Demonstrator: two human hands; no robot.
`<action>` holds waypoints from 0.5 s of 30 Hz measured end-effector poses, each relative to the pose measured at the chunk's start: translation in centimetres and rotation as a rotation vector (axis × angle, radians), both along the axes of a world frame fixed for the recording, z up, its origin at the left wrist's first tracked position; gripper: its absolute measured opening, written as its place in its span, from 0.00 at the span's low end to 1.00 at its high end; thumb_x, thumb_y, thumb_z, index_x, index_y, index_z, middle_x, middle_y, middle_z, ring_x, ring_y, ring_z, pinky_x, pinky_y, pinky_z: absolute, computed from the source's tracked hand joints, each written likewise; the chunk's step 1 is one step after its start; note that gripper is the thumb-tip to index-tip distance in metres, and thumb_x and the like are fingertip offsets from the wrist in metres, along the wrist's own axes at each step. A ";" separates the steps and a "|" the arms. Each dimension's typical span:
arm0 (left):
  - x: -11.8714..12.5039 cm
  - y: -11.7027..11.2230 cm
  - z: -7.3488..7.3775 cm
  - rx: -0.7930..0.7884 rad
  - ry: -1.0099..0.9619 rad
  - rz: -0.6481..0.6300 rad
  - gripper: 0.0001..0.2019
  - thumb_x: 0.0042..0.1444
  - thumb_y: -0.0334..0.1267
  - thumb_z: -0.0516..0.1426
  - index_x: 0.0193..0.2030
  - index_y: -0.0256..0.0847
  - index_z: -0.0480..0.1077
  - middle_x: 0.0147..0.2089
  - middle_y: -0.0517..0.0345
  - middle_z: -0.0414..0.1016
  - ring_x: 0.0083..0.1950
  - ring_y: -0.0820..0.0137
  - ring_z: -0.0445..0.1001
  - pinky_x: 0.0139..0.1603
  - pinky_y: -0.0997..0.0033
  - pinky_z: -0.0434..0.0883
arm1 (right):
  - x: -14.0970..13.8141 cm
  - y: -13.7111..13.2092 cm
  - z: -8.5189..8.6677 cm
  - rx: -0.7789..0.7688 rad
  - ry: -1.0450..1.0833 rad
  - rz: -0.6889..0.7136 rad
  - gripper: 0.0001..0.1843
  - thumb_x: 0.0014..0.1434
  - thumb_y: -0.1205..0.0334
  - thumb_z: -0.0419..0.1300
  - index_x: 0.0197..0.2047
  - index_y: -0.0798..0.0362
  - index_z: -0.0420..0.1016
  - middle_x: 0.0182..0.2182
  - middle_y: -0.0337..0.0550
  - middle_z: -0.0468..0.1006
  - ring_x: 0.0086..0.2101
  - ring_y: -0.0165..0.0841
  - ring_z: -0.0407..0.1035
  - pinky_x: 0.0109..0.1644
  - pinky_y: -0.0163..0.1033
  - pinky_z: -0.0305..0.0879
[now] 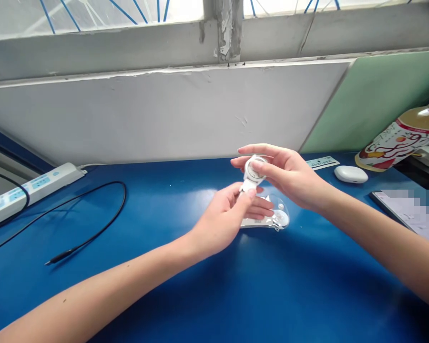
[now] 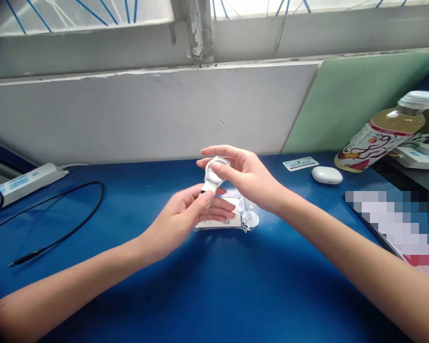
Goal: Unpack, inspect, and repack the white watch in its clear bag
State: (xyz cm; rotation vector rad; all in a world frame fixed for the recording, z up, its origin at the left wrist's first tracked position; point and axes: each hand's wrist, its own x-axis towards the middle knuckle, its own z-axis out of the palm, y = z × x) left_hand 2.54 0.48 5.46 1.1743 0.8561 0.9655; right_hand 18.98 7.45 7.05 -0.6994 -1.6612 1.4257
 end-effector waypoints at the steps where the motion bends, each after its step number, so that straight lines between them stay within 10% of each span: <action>1: -0.3 0.1 -0.1 0.076 0.068 0.055 0.16 0.68 0.48 0.55 0.51 0.36 0.70 0.44 0.47 0.81 0.46 0.60 0.81 0.50 0.61 0.75 | 0.2 -0.1 0.1 0.081 -0.045 -0.045 0.15 0.64 0.56 0.62 0.53 0.48 0.76 0.51 0.46 0.81 0.50 0.41 0.76 0.51 0.48 0.75; 5: -1.4 0.8 -0.5 0.444 0.461 0.228 0.12 0.69 0.44 0.53 0.51 0.40 0.70 0.47 0.51 0.80 0.49 0.62 0.78 0.47 0.67 0.72 | 1.5 -1.8 -0.6 0.278 -0.114 -0.151 0.21 0.65 0.57 0.62 0.60 0.45 0.69 0.54 0.45 0.78 0.57 0.41 0.71 0.61 0.50 0.68; 9: -1.9 1.1 -0.8 0.664 0.636 0.121 0.13 0.71 0.39 0.50 0.58 0.43 0.68 0.49 0.54 0.79 0.45 0.67 0.76 0.45 0.71 0.69 | 2.8 -4.2 -2.7 0.179 -0.124 -0.194 0.32 0.64 0.59 0.63 0.68 0.39 0.60 0.59 0.45 0.74 0.55 0.42 0.74 0.56 0.49 0.74; 15: -1.8 0.7 -1.6 0.794 0.743 0.030 0.18 0.70 0.34 0.49 0.64 0.42 0.65 0.59 0.49 0.75 0.56 0.61 0.74 0.54 0.65 0.69 | 3.4 -5.6 -4.5 0.089 -0.019 -0.252 0.22 0.61 0.58 0.65 0.58 0.44 0.74 0.46 0.44 0.83 0.43 0.41 0.79 0.47 0.48 0.77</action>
